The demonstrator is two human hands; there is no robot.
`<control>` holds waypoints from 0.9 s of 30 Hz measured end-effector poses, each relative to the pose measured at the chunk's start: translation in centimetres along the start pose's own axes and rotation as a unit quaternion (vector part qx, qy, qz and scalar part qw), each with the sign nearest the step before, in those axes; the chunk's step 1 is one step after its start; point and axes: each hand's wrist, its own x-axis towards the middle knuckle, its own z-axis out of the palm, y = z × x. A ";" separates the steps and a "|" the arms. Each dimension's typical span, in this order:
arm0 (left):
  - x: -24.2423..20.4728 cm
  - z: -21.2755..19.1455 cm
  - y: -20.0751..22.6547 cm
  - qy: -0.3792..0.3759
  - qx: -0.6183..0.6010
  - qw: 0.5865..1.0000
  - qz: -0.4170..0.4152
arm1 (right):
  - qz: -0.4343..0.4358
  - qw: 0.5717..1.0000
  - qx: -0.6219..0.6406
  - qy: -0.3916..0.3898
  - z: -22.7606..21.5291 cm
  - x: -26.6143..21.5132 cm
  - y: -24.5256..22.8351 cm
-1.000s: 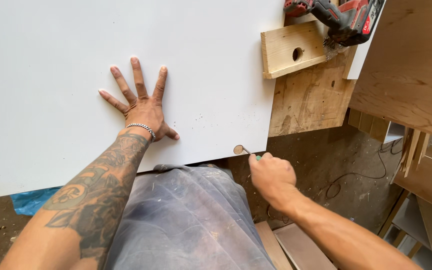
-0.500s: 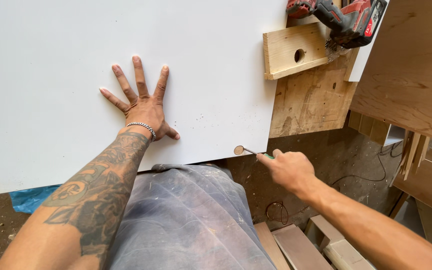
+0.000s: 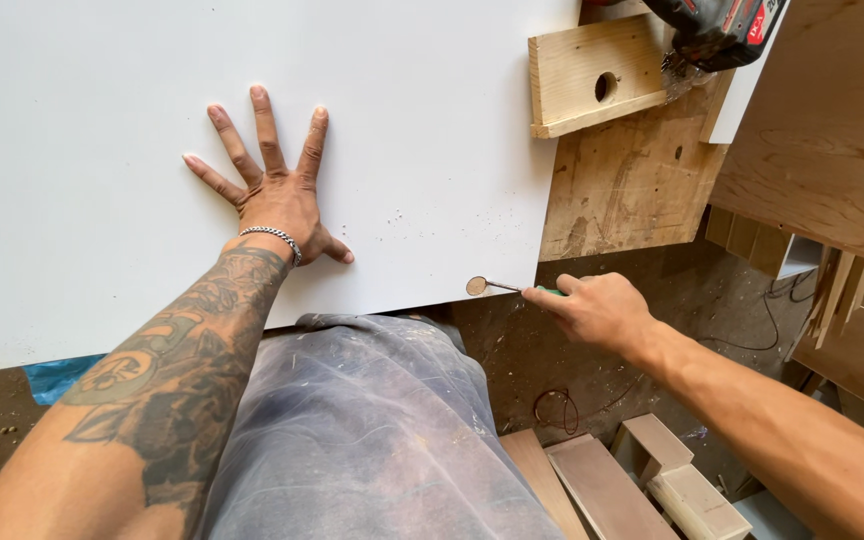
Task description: The person uses a screwdriver to pry out material from a circular pre-drilled hole on a white board, then uses a drill to deepen the hole, and continues to pry with the screwdriver.
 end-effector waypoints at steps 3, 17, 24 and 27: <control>-0.1 -0.3 0.1 -0.006 0.006 1.000 -0.003 | -0.027 1.000 -0.008 0.004 0.5 0.0 1.2; -0.1 -0.1 0.0 0.004 0.007 1.000 -0.001 | -0.066 0.998 0.008 0.009 1.5 0.1 3.6; -0.2 -0.2 0.0 0.003 0.009 1.000 -0.002 | -0.080 0.996 0.026 0.009 1.6 0.9 4.5; -0.1 -0.3 0.1 0.001 0.010 1.000 -0.004 | -0.079 0.997 0.005 0.008 0.6 1.3 4.2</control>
